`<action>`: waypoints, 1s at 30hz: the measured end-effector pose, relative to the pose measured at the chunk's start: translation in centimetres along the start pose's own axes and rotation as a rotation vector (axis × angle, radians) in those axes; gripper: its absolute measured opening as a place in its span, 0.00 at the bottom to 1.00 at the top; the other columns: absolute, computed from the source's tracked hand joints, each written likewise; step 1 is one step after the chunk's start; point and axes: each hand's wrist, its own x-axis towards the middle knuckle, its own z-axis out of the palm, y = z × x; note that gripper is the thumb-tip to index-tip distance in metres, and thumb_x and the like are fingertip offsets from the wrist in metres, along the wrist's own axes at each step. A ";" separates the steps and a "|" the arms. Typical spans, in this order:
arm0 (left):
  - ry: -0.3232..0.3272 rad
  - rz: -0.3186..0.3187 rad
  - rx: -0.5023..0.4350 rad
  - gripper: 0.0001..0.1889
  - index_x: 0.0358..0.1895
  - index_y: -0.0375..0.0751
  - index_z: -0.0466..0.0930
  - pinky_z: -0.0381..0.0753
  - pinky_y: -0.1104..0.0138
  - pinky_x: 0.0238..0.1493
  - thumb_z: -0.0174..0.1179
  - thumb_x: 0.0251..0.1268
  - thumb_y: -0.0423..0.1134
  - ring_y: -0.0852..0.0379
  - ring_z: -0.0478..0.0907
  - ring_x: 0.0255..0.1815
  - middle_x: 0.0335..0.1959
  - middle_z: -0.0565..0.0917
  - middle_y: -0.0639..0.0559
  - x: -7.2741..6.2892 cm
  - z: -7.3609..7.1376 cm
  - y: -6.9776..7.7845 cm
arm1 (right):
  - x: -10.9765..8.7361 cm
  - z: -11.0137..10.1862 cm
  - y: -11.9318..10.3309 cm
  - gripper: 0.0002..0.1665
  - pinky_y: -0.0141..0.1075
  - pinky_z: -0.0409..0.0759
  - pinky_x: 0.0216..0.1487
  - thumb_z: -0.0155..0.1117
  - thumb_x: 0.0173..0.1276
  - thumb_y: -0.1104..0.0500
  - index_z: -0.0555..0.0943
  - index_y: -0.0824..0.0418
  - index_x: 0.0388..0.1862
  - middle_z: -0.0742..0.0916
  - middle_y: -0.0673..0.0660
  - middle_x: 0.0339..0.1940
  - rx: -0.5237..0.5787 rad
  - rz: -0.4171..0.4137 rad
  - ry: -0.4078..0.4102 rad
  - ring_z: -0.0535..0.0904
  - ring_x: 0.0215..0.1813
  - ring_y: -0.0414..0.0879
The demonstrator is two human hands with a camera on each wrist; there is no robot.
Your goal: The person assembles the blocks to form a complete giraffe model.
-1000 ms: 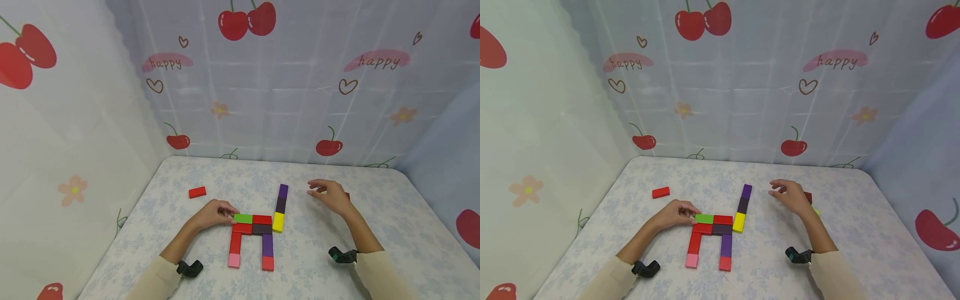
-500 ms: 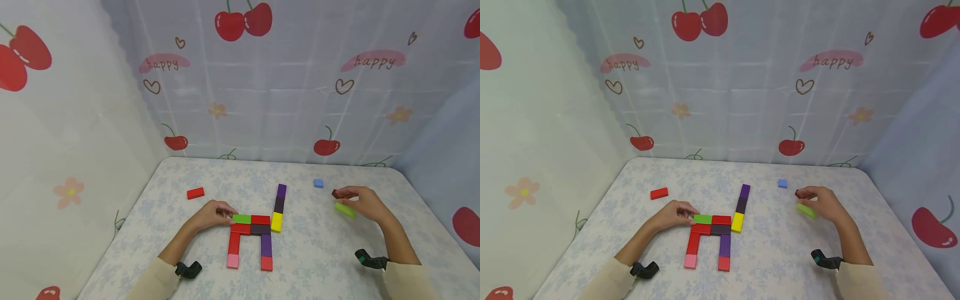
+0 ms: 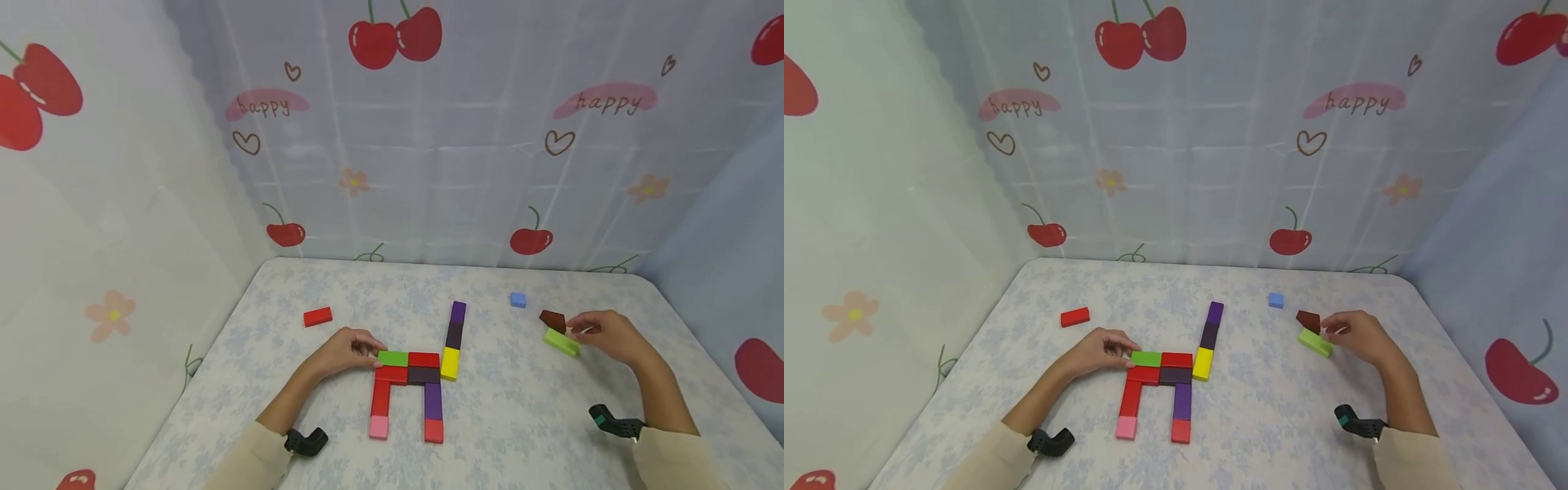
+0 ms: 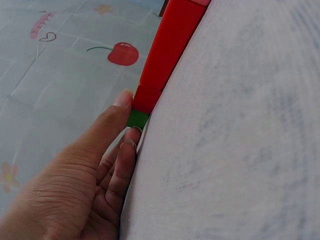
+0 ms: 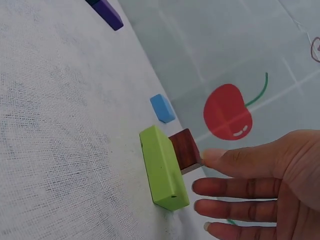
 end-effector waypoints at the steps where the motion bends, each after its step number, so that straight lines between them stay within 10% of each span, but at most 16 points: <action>1: 0.001 -0.001 -0.001 0.13 0.48 0.36 0.89 0.75 0.70 0.34 0.74 0.59 0.31 0.56 0.76 0.33 0.38 0.85 0.41 0.0 0.0 -0.1 | 0.0 0.0 0.2 0.16 0.52 0.83 0.43 0.70 0.68 0.62 0.85 0.71 0.51 0.88 0.66 0.45 0.004 0.009 -0.014 0.83 0.46 0.61; 12: 0.002 -0.008 -0.015 0.14 0.49 0.37 0.89 0.74 0.71 0.34 0.74 0.58 0.31 0.57 0.76 0.33 0.38 0.86 0.40 0.0 0.0 -0.3 | 0.3 0.8 -0.4 0.17 0.36 0.81 0.40 0.74 0.64 0.62 0.84 0.71 0.48 0.87 0.60 0.43 0.108 -0.009 -0.089 0.82 0.46 0.53; 30: 0.002 -0.022 -0.019 0.14 0.49 0.39 0.90 0.74 0.72 0.33 0.74 0.58 0.31 0.61 0.75 0.33 0.38 0.86 0.40 0.2 0.2 -0.7 | 0.8 2.0 -1.7 0.34 0.41 0.82 0.39 0.79 0.56 0.64 0.79 0.72 0.61 0.83 0.71 0.53 0.051 -0.024 -0.166 0.83 0.47 0.57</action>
